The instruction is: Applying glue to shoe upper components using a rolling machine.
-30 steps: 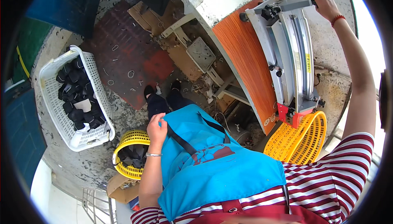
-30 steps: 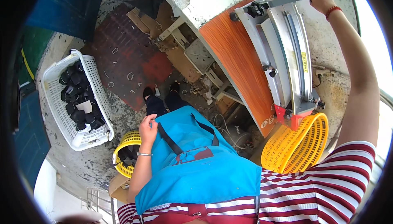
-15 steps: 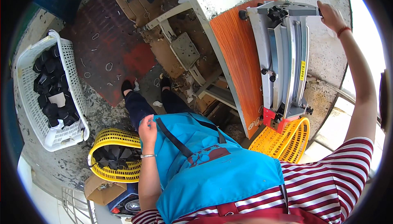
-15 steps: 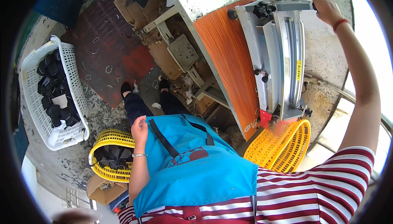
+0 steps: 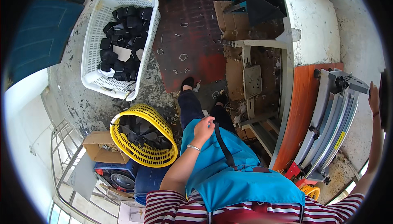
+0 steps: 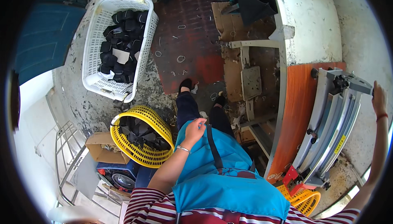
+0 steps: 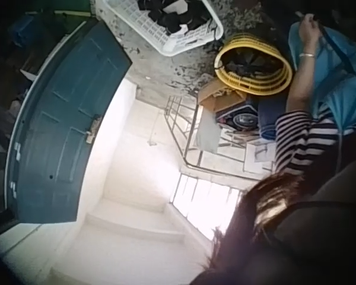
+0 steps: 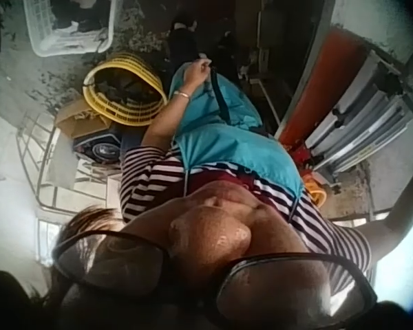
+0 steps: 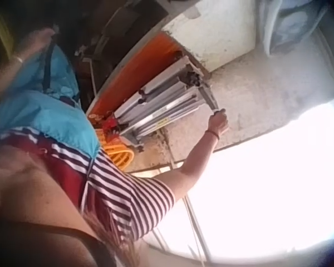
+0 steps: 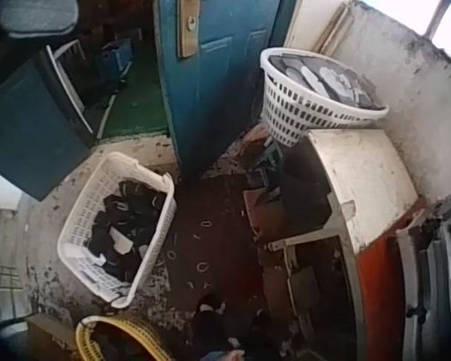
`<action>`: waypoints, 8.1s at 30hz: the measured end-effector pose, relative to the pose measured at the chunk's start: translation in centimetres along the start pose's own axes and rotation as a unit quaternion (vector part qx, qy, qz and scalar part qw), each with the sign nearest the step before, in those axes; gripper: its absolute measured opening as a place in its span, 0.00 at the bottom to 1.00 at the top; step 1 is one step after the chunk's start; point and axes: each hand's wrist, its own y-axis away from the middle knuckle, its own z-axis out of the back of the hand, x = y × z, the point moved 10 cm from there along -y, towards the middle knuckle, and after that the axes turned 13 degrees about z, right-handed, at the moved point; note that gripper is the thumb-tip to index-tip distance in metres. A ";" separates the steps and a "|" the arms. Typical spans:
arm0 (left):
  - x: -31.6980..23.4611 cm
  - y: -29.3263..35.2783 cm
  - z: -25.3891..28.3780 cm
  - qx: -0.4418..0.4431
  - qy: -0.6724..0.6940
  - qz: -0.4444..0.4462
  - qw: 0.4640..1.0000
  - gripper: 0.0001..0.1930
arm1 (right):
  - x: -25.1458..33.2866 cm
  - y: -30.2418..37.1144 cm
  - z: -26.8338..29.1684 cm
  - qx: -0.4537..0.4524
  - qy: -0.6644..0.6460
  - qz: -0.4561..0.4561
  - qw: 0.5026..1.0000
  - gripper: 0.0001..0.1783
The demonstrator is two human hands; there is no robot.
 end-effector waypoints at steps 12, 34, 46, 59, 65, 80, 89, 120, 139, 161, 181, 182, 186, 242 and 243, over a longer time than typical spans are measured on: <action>6.7 -1.0 0.5 -0.010 -0.195 0.019 0.980 0.15 | 9.7 -8.4 16.5 0.146 -0.065 -0.096 0.982 0.16; 10.0 -3.0 -2.9 0.035 -0.340 0.096 0.935 0.24 | 8.3 -8.5 15.0 0.337 -0.157 -0.107 0.922 0.21; 10.6 -3.4 -1.7 0.022 -0.315 0.083 0.945 0.21 | 9.6 -7.9 16.2 0.212 -0.095 -0.089 0.968 0.16; 11.0 -3.7 -1.1 0.011 -0.312 0.076 0.947 0.20 | 9.2 -7.5 17.4 0.148 -0.071 -0.153 0.975 0.18; 10.8 -3.7 -1.1 0.013 -0.315 0.076 0.946 0.19 | 9.0 -8.8 15.0 0.313 -0.112 -0.083 0.940 0.19; 10.3 -4.5 0.7 0.012 -0.332 0.063 0.941 0.19 | 10.3 -7.8 16.0 0.245 -0.072 -0.100 0.962 0.19; 10.2 -5.9 3.0 0.045 -0.420 0.046 0.905 0.24 | 9.0 4.2 15.2 -0.016 -0.215 -0.309 0.926 0.49; 13.8 -6.1 -5.1 0.026 -0.524 -0.027 0.851 0.26 | 36.8 39.2 2.2 0.447 -0.303 -0.288 0.791 0.17; 13.6 -6.4 -5.2 0.028 -0.520 -0.048 0.852 0.25 | 37.5 38.0 3.8 0.396 -0.173 -0.286 0.855 0.15; 14.6 -6.8 -5.3 0.022 -0.527 -0.070 0.847 0.24 | 37.3 40.8 -0.1 0.514 -0.400 -0.287 0.703 0.21; 14.4 -7.1 -5.4 0.028 -0.530 -0.069 0.845 0.25 | 37.2 39.0 2.8 0.456 -0.183 -0.284 0.824 0.12; 14.4 -7.1 -5.4 0.028 -0.529 -0.071 0.845 0.24 | 37.3 39.3 3.0 0.448 -0.195 -0.286 0.824 0.12; 14.0 -7.2 -5.8 0.029 -0.530 -0.075 0.844 0.24 | 37.1 39.4 0.5 0.505 -0.398 -0.253 0.722 0.11; 14.1 -6.7 -5.3 0.017 -0.497 -0.079 0.864 0.23 | 36.9 41.8 1.3 0.454 -0.214 -0.275 0.820 0.17; 14.1 -6.7 -5.3 0.021 -0.497 -0.075 0.864 0.23 | 37.1 41.4 1.4 0.460 -0.214 -0.274 0.817 0.14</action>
